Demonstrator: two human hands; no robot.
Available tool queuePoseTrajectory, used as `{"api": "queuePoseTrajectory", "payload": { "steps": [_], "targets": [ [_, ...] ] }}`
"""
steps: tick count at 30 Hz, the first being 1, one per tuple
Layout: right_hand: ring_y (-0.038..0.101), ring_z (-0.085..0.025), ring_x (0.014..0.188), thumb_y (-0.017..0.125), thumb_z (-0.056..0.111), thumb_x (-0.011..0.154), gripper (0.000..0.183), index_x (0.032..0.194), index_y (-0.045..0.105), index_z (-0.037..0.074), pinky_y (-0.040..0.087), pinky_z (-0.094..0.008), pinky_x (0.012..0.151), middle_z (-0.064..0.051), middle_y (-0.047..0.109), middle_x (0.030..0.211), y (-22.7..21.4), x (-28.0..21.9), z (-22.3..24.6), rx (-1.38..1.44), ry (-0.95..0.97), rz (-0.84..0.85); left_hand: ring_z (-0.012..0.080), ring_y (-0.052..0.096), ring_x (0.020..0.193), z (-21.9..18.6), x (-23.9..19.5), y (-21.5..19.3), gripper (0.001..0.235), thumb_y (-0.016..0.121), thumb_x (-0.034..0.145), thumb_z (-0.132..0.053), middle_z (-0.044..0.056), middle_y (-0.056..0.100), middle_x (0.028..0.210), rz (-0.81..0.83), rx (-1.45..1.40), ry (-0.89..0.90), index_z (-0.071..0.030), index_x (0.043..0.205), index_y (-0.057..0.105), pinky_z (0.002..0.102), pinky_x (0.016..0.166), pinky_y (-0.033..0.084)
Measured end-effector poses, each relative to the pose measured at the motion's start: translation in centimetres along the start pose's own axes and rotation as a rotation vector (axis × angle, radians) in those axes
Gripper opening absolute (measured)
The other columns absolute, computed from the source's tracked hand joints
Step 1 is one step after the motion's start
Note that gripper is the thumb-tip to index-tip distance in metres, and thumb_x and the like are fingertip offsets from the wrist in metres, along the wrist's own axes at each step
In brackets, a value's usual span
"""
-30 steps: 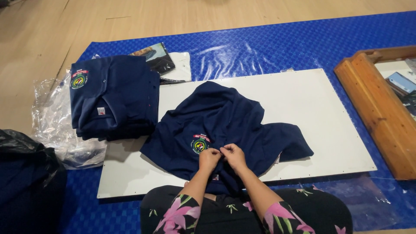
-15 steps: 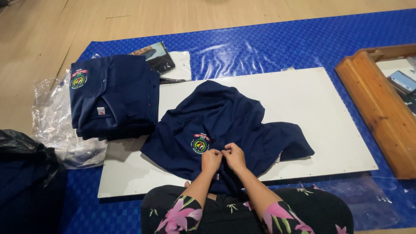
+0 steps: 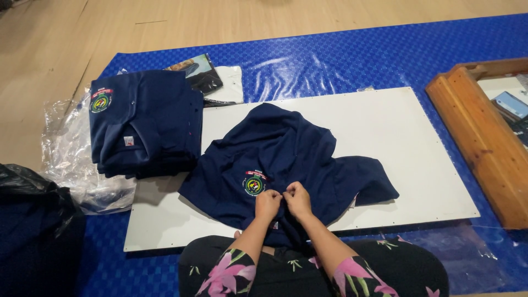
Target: The person folds a navy blue polo shirt by hand on a white board.
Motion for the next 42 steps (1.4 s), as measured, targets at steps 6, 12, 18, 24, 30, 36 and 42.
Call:
{"api": "queuePoseTrajectory", "payload": {
  "steps": [6, 12, 18, 24, 30, 36, 42],
  "targets": [
    [0.071, -0.032, 0.094, 0.074, 0.014, 0.088, 0.009, 0.093, 0.067, 0.011, 0.055, -0.041, 0.077, -0.012, 0.075, 0.088, 1.2, 0.7, -1.5, 0.040, -0.036, -0.024, 0.0355, 0.075, 0.088, -0.5, 0.0, 0.0, 0.013, 0.077, 0.083, -0.024, 0.012, 0.077, 0.079, -0.009, 0.030, -0.023, -0.013, 0.087, 0.081, 0.043, 0.077, 0.062],
    [0.073, -0.030, 0.094, 0.075, 0.015, 0.088, 0.009, 0.094, 0.067, 0.015, 0.056, -0.040, 0.079, -0.011, 0.077, 0.090, 1.3, -0.1, -1.6, 0.087, -0.021, -0.033, 0.0351, 0.074, 0.083, -2.2, -1.5, -0.9, 0.013, 0.072, 0.083, -0.023, 0.012, 0.075, 0.077, -0.044, 0.098, 0.050, -0.013, 0.084, 0.079, 0.043, 0.076, 0.063],
    [0.075, -0.026, 0.095, 0.078, 0.020, 0.086, 0.024, 0.108, 0.068, 0.016, 0.059, -0.037, 0.081, -0.010, 0.079, 0.092, 0.4, -1.0, 0.1, 0.089, 0.036, -0.004, 0.0336, 0.075, 0.080, -1.7, -1.3, -0.3, 0.015, 0.066, 0.084, -0.021, 0.012, 0.074, 0.076, -0.042, 0.193, 0.088, -0.013, 0.085, 0.079, 0.042, 0.075, 0.064],
    [0.074, -0.029, 0.099, 0.075, 0.018, 0.090, 0.014, 0.099, 0.064, 0.016, 0.060, -0.039, 0.079, -0.009, 0.078, 0.093, 1.2, 0.7, -2.2, -0.058, 0.025, -0.002, 0.0323, 0.075, 0.085, -1.3, -1.1, 0.5, 0.018, 0.066, 0.086, -0.028, 0.009, 0.074, 0.080, 0.026, 0.208, 0.085, -0.017, 0.088, 0.079, 0.042, 0.077, 0.064],
    [0.073, -0.030, 0.092, 0.074, 0.018, 0.090, 0.012, 0.091, 0.062, 0.014, 0.058, -0.039, 0.075, -0.009, 0.075, 0.086, 1.3, 1.6, -2.4, -0.070, 0.012, -0.012, 0.0320, 0.075, 0.093, -2.4, -1.5, -0.9, 0.019, 0.068, 0.089, -0.028, 0.010, 0.076, 0.091, 0.029, 0.168, 0.093, -0.017, 0.101, 0.079, 0.043, 0.081, 0.064],
    [0.072, -0.035, 0.095, 0.074, 0.019, 0.091, 0.015, 0.087, 0.060, 0.013, 0.058, -0.042, 0.077, -0.014, 0.073, 0.087, 0.1, 1.5, -1.2, -0.095, -0.003, -0.013, 0.0255, 0.075, 0.084, 0.5, -0.4, 2.0, 0.020, 0.056, 0.094, -0.014, 0.008, 0.075, 0.081, -0.178, 0.542, 0.716, -0.012, 0.102, 0.074, 0.041, 0.102, 0.051],
    [0.072, -0.037, 0.095, 0.071, 0.021, 0.092, 0.016, 0.085, 0.058, 0.015, 0.058, -0.044, 0.077, -0.016, 0.072, 0.087, 0.1, 1.2, -1.1, -0.142, -0.056, 0.028, 0.0244, 0.067, 0.064, -0.6, -1.1, 1.9, 0.013, 0.053, 0.087, -0.010, 0.004, 0.064, 0.064, -0.380, 0.706, 0.916, -0.015, 0.081, 0.064, 0.042, 0.088, 0.050]
  ]
}}
Point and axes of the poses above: each hand's wrist, its own x-axis towards the middle knuckle, its own y-axis out of the palm, z = x × y, the point moved 2 cm from there along x, towards the middle knuckle
